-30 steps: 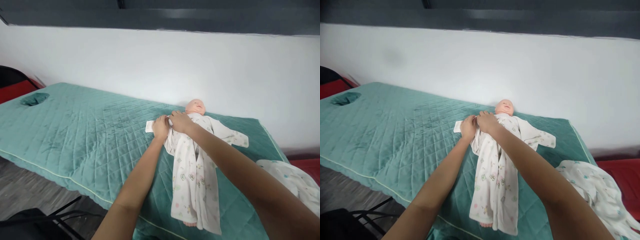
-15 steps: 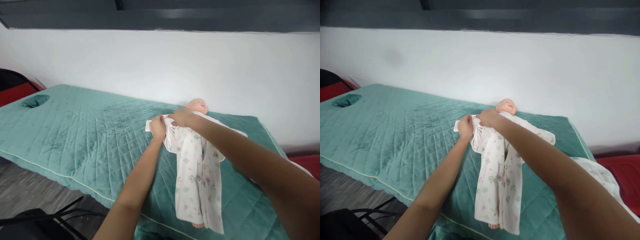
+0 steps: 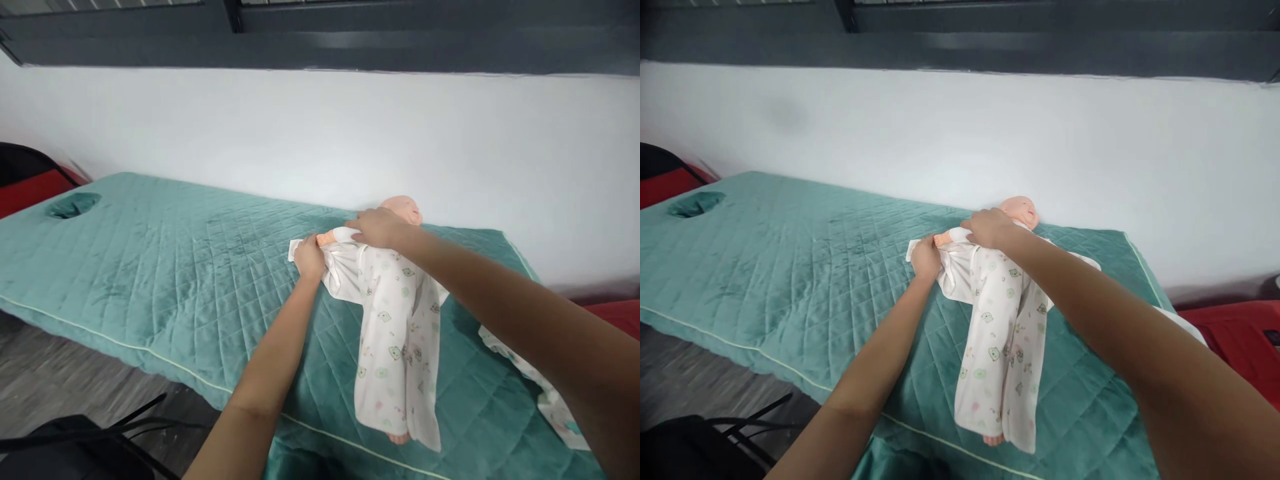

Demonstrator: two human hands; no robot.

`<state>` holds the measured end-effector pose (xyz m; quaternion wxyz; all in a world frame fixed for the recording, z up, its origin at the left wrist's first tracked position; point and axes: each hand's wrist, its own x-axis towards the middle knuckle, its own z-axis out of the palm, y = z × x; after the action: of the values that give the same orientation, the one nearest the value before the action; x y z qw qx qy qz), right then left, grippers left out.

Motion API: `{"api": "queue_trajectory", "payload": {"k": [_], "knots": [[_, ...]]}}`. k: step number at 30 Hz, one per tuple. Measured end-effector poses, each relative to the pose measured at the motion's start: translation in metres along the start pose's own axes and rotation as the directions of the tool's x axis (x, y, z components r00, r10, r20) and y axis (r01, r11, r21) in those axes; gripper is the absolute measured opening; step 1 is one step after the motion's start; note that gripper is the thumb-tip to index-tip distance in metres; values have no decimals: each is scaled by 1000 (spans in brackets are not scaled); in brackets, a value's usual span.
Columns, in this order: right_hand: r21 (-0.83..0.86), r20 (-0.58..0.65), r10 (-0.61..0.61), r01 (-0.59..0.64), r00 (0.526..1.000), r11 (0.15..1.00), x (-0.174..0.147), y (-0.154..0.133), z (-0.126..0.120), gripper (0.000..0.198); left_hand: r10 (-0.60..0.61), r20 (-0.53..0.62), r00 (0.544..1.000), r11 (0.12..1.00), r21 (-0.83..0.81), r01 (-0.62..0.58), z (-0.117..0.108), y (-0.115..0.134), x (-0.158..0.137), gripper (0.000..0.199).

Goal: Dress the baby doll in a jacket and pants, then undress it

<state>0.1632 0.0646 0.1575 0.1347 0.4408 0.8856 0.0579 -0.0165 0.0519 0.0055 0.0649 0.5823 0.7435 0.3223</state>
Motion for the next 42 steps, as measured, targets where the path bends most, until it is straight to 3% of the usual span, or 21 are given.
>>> {"api": "queue_trajectory", "payload": {"k": [6, 11, 15, 18, 20, 22, 23, 26, 27, 29, 33, 35, 39, 42], "knots": [[67, -12, -16, 16, 1000, 998, 18, -3, 14, 39, -18, -77, 997, 999, -40, 15, -3, 4, -3, 53], [110, -33, -51, 54, 998, 992, 33, -12, 28, 40, 103, -190, 976, 994, 58, -94, -13, 11, -10, 64], [236, -87, -48, 67, 995, 969, 26, -7, 30, 43, 293, -83, 953, 941, 202, -271, -18, 18, -19, 65], [393, -265, 31, 79, 964, 916, 3, 10, 36, 41, 317, -20, 948, 921, 247, -302, -20, 21, -23, 64], [507, -423, 167, 80, 891, 858, -20, 25, 50, 36, 300, -9, 954, 924, 253, -288, -20, 20, -26, 60], [596, -549, 366, 45, 752, 801, -44, 37, 74, 33, 294, -5, 956, 925, 253, -284, -21, 19, -29, 57], [637, -572, 481, -9, 665, 771, -56, 42, 89, 33, 297, -8, 955, 924, 255, -285, -22, 18, -31, 55], [714, -510, 695, -200, 508, 670, -84, 48, 138, 37, 342, -44, 939, 914, 247, -321, -26, 18, -41, 50], [719, -491, 727, -248, 480, 649, -91, 47, 153, 38, 370, -61, 927, 910, 227, -348, -27, 21, -44, 48], [711, -473, 745, -295, 470, 638, -98, 43, 173, 41, 440, -96, 893, 894, 141, -425, -31, 33, -51, 43], [690, -457, 758, -353, 466, 632, -100, 38, 182, 41, 571, -85, 816, 814, -66, -577, -36, 85, -57, 32], [710, -436, 772, -350, 463, 611, -99, 39, 179, 40, 647, 33, 761, 762, -65, -645, -37, 120, -56, 31], [750, -411, 780, -311, 471, 583, -96, 40, 178, 39, 716, 367, 594, 633, 17, -774, -30, 180, -47, 33], [746, -393, 792, -342, 467, 572, -95, 41, 179, 38, 620, 545, 564, 621, 98, -778, -19, 209, -41, 34]]}}
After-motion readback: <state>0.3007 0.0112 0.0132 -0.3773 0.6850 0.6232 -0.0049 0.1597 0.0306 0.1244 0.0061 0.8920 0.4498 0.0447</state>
